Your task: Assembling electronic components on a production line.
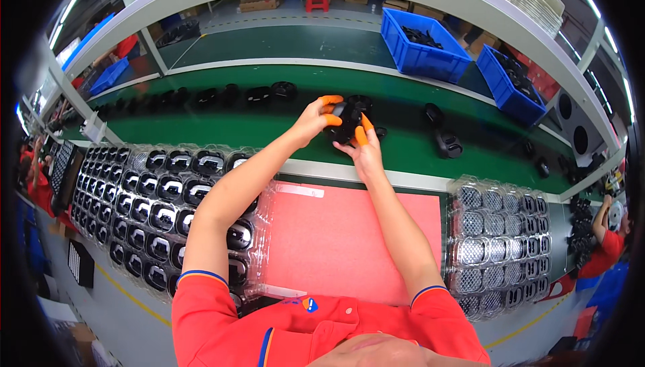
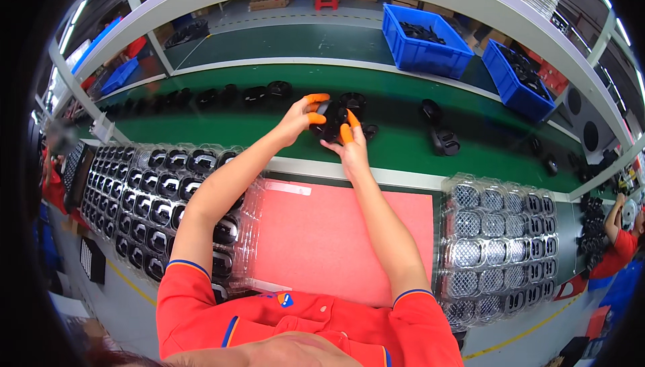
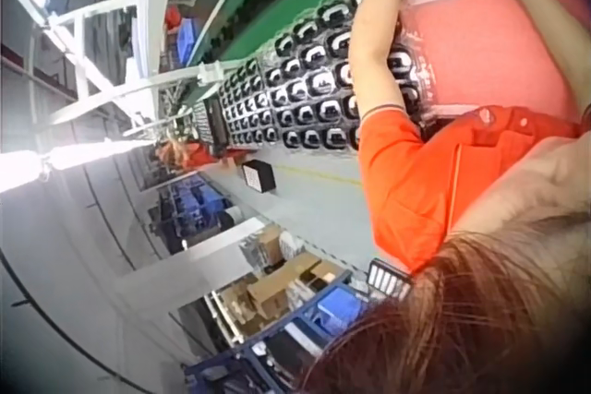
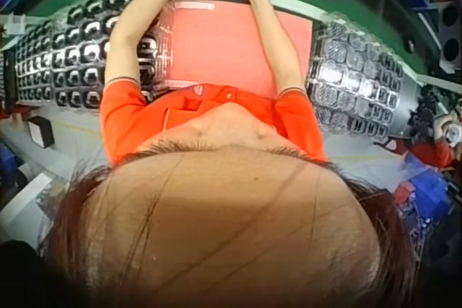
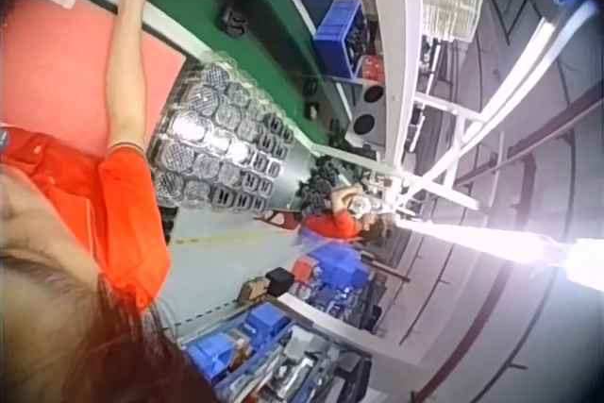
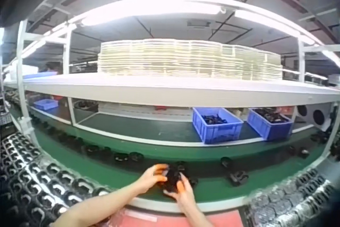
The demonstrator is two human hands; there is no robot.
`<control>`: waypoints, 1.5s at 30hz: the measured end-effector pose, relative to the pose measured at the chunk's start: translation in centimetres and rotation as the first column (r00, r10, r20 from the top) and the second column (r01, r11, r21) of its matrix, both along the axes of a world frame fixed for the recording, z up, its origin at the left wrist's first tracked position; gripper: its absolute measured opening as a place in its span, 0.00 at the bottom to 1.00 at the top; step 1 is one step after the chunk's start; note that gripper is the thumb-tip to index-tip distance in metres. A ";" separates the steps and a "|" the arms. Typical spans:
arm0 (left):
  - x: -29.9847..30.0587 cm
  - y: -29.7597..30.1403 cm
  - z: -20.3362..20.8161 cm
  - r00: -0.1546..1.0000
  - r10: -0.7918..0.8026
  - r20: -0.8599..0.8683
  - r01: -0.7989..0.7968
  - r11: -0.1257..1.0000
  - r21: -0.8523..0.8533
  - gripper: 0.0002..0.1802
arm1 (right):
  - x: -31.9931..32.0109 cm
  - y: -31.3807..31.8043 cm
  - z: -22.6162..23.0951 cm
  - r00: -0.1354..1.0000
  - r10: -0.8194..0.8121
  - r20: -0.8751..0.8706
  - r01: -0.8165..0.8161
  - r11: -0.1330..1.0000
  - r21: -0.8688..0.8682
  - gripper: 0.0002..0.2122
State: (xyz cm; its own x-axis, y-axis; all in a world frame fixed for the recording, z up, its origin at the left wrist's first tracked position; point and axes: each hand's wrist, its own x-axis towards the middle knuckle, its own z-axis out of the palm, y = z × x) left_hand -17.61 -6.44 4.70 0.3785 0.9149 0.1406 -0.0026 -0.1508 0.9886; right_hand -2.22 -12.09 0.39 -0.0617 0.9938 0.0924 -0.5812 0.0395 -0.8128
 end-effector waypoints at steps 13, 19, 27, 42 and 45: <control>-2.2 4.0 1.3 0.948 0.309 -0.077 -0.316 0.890 -0.329 0.13 | 0.9 0.7 -1.0 0.952 -0.191 0.237 0.198 0.980 -0.006 0.17; -11.9 10.5 -1.2 0.781 0.436 -0.446 -0.445 0.891 0.092 0.09 | -1.4 0.7 -1.7 0.953 -0.114 0.279 0.094 0.992 0.086 0.16; -11.7 12.6 -3.5 0.462 0.497 -0.735 -0.232 0.867 0.440 0.17 | 0.7 0.6 -1.5 0.906 -0.198 0.375 0.155 0.978 0.142 0.12; -14.4 18.2 -8.2 0.215 0.339 -0.916 0.180 0.908 0.378 0.36 | 27.9 -17.4 8.9 0.105 -0.306 0.946 0.136 0.947 0.291 0.15; -18.2 21.1 -9.2 0.300 0.330 -0.895 0.138 0.913 0.384 0.36 | 33.2 -26.9 8.8 -0.456 -0.094 0.885 0.292 0.923 0.249 0.21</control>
